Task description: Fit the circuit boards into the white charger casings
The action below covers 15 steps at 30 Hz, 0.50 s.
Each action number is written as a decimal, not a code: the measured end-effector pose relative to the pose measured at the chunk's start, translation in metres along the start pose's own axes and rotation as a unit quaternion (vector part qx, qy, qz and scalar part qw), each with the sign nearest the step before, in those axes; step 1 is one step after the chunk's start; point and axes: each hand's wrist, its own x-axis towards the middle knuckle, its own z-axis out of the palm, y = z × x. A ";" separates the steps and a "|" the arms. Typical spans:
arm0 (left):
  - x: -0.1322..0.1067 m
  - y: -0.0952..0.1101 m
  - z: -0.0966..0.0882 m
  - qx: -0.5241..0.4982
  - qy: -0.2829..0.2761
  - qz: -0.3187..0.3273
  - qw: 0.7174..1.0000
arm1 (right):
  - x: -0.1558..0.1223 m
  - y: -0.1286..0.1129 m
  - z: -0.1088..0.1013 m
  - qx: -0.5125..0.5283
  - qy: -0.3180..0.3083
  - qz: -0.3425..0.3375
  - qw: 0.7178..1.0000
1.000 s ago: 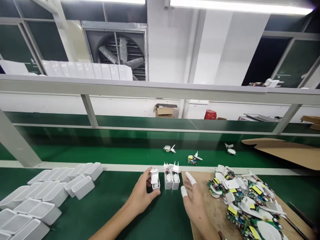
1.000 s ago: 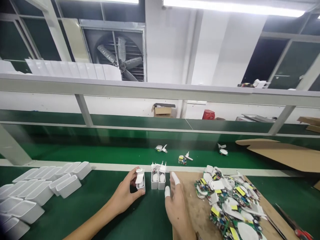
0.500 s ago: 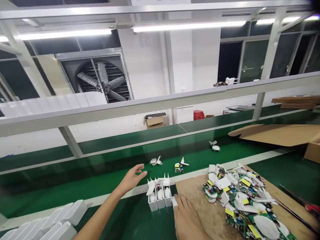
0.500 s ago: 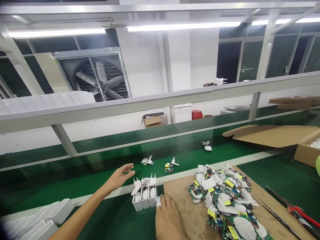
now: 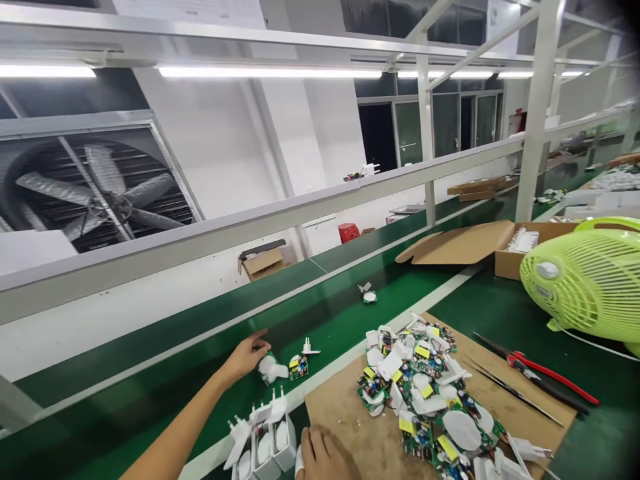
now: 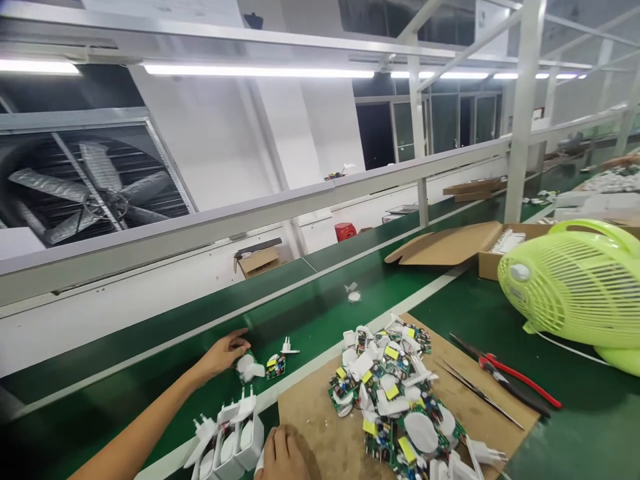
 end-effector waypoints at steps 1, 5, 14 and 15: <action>0.003 0.007 0.002 0.005 -0.022 0.009 1.000 | 0.003 -0.001 0.003 0.001 -0.006 0.002 1.000; 0.004 0.031 0.017 0.050 -0.103 0.042 0.993 | 0.008 -0.004 0.010 0.001 -0.029 0.002 1.000; -0.020 0.067 0.012 0.127 -0.081 0.049 0.987 | 0.010 -0.009 -0.001 -0.023 -0.029 -0.030 0.999; -0.022 0.076 0.009 0.120 -0.071 0.060 0.988 | 0.010 -0.009 -0.003 -0.026 -0.026 -0.030 0.999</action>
